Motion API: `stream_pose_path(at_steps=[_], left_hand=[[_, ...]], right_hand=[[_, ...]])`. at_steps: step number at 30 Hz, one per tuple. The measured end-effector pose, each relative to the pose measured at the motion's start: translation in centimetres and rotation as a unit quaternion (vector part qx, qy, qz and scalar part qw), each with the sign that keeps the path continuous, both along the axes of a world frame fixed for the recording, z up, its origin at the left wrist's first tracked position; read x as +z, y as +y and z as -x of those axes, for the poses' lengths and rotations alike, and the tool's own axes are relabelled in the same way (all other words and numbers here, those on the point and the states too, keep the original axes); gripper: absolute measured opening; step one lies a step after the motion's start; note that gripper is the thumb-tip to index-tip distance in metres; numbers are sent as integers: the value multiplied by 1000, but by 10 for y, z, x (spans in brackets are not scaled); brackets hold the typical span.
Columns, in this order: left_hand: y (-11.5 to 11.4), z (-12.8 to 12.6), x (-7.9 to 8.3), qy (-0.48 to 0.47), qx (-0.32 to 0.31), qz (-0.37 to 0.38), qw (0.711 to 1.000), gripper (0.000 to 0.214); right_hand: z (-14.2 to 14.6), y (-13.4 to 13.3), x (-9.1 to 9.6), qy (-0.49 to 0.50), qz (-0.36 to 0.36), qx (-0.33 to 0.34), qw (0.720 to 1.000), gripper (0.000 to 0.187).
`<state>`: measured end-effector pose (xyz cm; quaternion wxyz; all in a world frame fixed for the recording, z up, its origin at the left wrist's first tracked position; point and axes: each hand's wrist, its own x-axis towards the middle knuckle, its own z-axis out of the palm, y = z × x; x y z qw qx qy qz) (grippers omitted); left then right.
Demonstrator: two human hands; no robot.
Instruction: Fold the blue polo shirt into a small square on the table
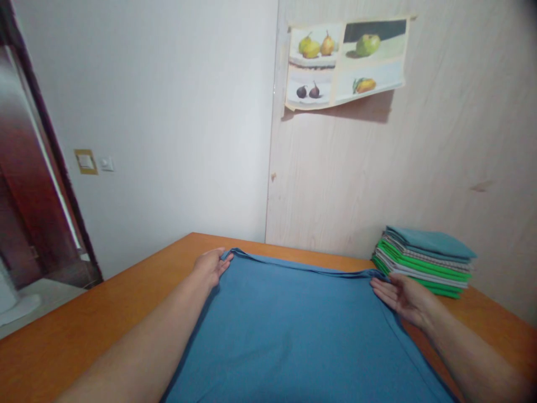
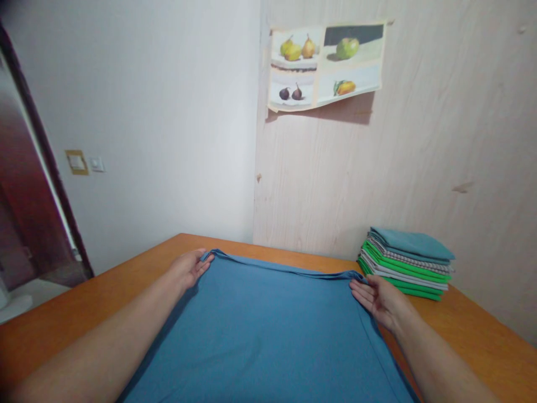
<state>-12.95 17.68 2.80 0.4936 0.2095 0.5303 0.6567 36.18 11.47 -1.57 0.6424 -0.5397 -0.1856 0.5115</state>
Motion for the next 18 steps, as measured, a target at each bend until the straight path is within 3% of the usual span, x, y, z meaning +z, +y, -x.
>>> stream_pose_path(at_steps=[4, 12, 18], left_hand=[[1, -2, -14, 6, -6, 20, 1000, 12], [4, 2, -10, 12, -39, -32, 999, 13], [-6, -24, -30, 132, -67, -77, 986, 31]], right_hand=[[-1, 2, -14, -9, 19, 12, 1000, 8], [0, 2, 4, 26, -31, 1, 999, 6], [17, -2, -5, -30, -44, -12, 998, 8]])
